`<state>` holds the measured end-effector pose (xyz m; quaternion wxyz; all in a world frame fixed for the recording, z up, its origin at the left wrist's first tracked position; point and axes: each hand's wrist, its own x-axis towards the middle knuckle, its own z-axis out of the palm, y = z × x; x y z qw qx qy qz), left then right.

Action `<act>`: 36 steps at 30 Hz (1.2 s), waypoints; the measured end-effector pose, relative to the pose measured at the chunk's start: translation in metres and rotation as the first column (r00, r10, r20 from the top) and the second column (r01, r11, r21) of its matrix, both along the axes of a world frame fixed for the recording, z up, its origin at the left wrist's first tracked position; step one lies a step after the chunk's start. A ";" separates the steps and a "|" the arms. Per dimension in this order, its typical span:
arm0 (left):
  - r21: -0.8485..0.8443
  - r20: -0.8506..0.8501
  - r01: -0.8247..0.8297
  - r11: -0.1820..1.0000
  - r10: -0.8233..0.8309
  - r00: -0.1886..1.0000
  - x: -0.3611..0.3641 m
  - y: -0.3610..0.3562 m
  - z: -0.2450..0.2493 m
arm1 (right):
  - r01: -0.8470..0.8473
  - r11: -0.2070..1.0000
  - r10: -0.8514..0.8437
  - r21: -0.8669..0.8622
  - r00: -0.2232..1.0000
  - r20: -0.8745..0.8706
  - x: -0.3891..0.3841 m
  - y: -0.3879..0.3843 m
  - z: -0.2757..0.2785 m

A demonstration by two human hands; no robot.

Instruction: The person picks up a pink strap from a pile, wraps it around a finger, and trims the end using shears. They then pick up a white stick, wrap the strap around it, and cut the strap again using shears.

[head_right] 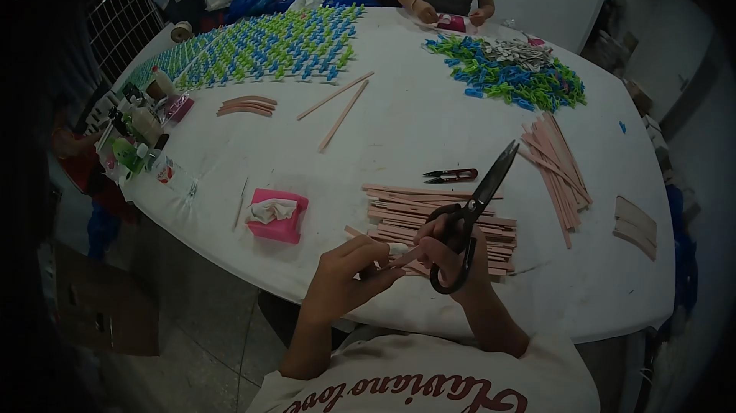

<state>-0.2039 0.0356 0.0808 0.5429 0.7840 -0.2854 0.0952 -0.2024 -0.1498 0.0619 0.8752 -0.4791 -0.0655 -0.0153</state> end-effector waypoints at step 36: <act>-0.177 0.203 -0.355 0.918 0.387 0.900 -0.006 0.032 -0.039 | 0.006 0.973 -0.023 -0.229 0.997 -0.072 -0.004 0.079 -0.002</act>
